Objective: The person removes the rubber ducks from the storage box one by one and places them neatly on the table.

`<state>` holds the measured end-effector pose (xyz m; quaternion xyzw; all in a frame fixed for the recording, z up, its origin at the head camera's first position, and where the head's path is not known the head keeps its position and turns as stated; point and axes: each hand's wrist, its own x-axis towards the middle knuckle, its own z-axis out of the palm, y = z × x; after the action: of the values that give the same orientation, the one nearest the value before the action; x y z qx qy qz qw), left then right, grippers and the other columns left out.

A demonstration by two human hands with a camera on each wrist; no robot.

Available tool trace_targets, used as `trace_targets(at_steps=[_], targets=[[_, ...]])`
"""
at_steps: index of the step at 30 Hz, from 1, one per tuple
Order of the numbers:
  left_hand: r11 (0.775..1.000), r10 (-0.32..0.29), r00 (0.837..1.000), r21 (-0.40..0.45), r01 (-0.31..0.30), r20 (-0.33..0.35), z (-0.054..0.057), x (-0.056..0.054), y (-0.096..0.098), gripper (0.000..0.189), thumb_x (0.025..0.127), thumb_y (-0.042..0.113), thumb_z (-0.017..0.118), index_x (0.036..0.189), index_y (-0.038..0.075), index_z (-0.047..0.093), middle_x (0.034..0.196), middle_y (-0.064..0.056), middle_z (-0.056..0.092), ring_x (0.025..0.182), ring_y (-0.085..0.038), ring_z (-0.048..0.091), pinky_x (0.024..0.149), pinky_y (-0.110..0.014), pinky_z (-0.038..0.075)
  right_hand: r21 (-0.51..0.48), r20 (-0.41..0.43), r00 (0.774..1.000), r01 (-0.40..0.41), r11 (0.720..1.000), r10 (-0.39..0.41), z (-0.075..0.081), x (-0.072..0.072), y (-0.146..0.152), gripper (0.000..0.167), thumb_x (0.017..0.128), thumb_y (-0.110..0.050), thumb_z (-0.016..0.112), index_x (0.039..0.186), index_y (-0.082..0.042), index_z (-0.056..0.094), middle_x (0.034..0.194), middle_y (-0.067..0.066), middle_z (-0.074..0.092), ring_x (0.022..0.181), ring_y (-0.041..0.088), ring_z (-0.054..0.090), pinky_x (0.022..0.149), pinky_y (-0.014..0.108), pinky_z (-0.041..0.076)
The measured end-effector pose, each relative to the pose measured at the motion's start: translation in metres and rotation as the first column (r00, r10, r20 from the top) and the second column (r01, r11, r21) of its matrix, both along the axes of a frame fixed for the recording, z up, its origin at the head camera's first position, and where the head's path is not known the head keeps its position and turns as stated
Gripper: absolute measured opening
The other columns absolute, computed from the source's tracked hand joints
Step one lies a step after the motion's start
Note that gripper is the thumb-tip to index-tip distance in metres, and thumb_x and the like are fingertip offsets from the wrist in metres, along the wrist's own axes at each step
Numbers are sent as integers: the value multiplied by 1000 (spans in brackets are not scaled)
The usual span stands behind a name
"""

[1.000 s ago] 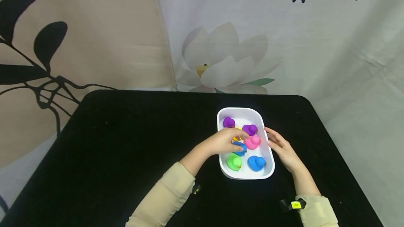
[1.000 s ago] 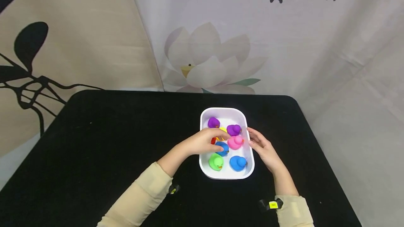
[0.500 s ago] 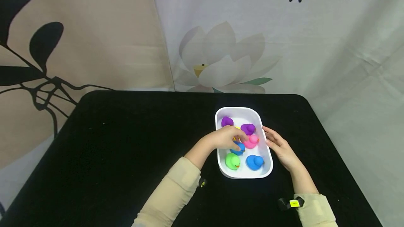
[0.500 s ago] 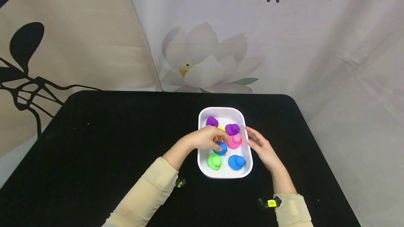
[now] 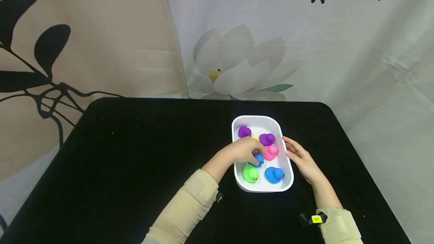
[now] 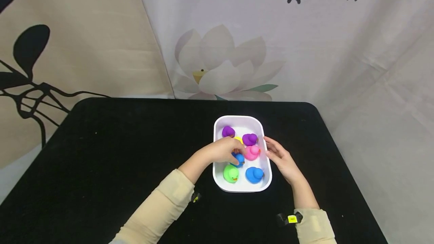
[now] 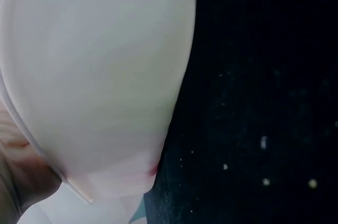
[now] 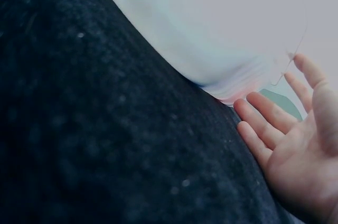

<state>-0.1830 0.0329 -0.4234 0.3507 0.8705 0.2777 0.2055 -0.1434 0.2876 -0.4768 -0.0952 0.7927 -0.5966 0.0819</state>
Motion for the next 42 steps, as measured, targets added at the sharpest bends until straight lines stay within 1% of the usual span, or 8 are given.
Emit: trace_targets(at_steps=[6,10,15,22,27,35,38,42], targets=[[1000,-7,999,-21,6,-45,-1,2,1,35,77,18,81,111,18,71,89,11,61,86,-7,54,77,-19,48,-2,-8,1000,-7,1000,7,-1,0,1,51,100,-20,49,146,-3,33,142,26,39,129,36,39,102,60,28],[1000,-16,999,-13,16,-50,0,2,-1,35,78,18,80,113,18,71,90,11,60,87,-7,52,78,-19,47,-12,4,1000,-7,1000,7,0,1,1,51,100,-20,49,146,-3,33,143,25,39,130,39,37,103,60,27],[999,-16,999,27,17,-39,2,2,-3,36,80,18,79,115,17,70,95,9,60,90,-8,52,78,-19,47,-20,7,1000,-12,1000,13,1,1,1,52,100,-21,50,146,-4,32,144,24,39,131,41,35,102,60,28],[992,-26,999,122,29,-23,7,2,-9,33,82,16,76,115,12,70,102,6,63,92,-9,56,80,-19,48,-21,12,1000,-7,1000,7,0,0,0,52,100,-21,50,146,-4,33,143,24,40,130,41,36,102,59,29],[984,-49,998,172,54,-37,13,3,-15,33,84,14,75,116,9,69,103,4,62,92,-10,56,79,-18,47,-13,5,1000,-9,1000,9,-1,-2,0,51,100,-19,49,146,-4,34,142,25,40,129,40,38,101,59,30],[969,-65,994,232,84,-88,26,2,-25,33,85,13,72,118,8,68,108,2,63,95,-9,55,86,-24,48,2,0,1000,-2,1000,2,-1,-2,0,50,100,-20,50,146,-7,35,142,22,42,127,31,43,99,48,37],[965,-63,994,247,84,-94,31,2,-30,34,86,12,71,119,8,67,111,1,63,98,-10,56,87,-26,49,3,-4,1000,-1,1000,1,-2,-2,0,50,100,-20,50,146,-7,35,142,22,42,127,32,43,100,51,36],[963,-52,995,260,72,-83,39,3,-37,34,86,12,71,120,8,67,113,1,62,100,-11,55,83,-24,51,-2,-9,1000,1,1000,-1,-4,-1,1,50,100,-20,50,146,-6,34,142,24,41,128,36,42,100,57,33]])
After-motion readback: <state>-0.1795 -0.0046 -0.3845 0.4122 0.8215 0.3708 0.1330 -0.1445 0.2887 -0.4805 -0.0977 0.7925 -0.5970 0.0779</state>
